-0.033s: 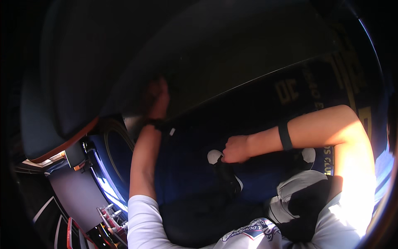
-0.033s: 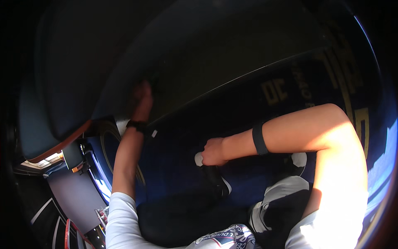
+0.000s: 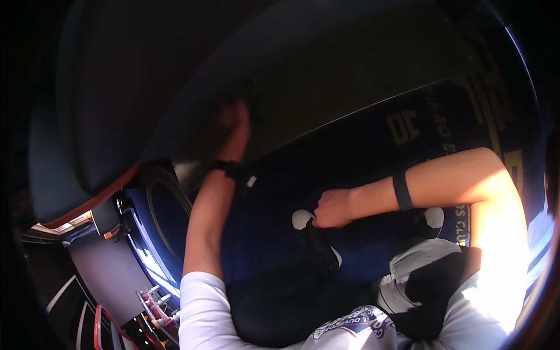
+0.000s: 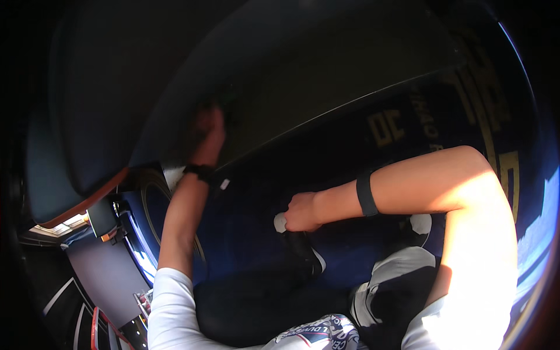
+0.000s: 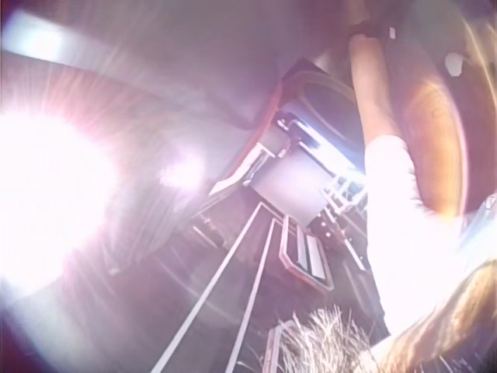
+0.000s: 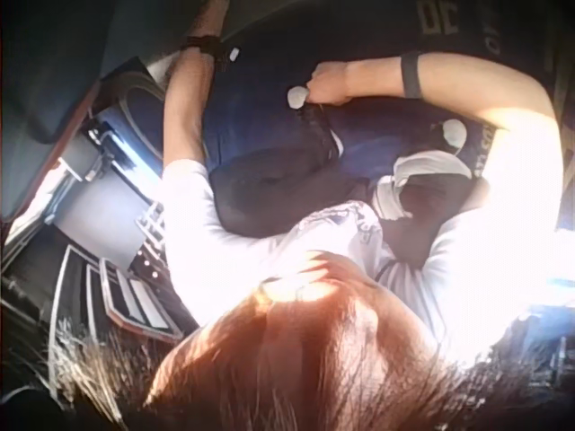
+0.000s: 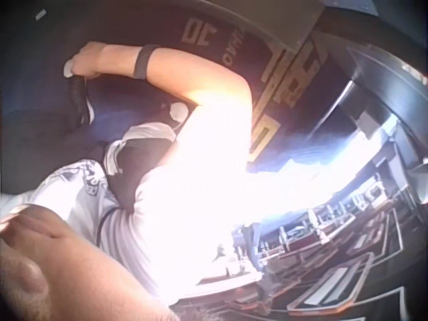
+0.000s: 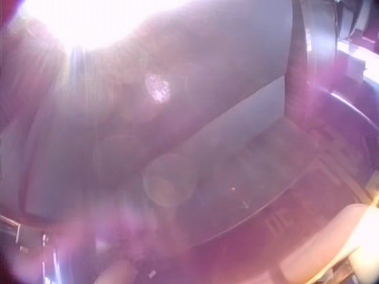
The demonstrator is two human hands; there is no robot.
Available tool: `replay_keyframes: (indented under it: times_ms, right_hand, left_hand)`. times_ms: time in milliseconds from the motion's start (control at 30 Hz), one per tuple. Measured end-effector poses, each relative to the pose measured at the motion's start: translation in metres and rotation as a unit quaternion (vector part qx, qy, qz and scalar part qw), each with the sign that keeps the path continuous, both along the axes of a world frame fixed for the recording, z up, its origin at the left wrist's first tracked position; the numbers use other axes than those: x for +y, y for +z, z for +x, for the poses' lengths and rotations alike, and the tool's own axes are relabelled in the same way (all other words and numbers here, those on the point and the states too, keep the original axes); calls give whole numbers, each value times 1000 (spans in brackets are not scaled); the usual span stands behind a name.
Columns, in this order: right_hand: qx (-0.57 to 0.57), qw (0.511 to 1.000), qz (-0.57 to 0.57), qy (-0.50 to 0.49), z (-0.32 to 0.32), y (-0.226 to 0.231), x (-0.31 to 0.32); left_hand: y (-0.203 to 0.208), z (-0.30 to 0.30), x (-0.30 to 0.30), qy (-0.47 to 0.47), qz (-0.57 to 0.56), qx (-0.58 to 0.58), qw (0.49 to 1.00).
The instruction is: Wiping the side cushions and frame of a billiard table with a green cloth.
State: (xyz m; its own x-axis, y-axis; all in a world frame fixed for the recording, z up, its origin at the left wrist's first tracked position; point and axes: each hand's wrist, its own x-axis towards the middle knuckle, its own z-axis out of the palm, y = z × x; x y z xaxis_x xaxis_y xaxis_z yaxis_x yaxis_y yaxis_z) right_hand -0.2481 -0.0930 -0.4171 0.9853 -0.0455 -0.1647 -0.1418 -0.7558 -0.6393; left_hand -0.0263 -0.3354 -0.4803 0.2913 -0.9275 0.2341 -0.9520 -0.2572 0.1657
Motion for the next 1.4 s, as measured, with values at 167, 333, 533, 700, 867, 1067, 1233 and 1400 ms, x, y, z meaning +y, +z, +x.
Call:
replay_keyframes:
  times_ms: [167, 333, 533, 700, 867, 1067, 1233, 1400]
  right_hand:
    - [10, 1000, -5, -16, -5, -11, 4]
    - [-2, 999, -37, 37, -1, -17, 11]
    - [24, 999, -28, 11, -13, -17, 11]
    - [-37, 999, 29, -24, -30, -22, 11]
    - [-25, 999, 27, -38, -26, -21, 7]
    - [38, 995, 57, -75, -38, -22, 4]
    - [32, 994, 68, -75, -30, -26, -1]
    - [55, 993, 79, -68, -15, -25, -5]
  left_hand:
    - [10, -215, 65, -424, -50, 141, 893]
    - [25, -272, 107, -553, -9, 87, 829]
    - [35, -192, 108, -533, 100, -23, 840]
    - [23, -36, 121, -427, 76, -10, 901]
    - [15, 201, 140, -150, 27, -82, 985]
    - [55, 368, 174, 245, 145, -100, 953]
    - [48, 383, 148, 256, -11, -37, 966]
    - [16, 217, 78, -192, -132, -77, 970]
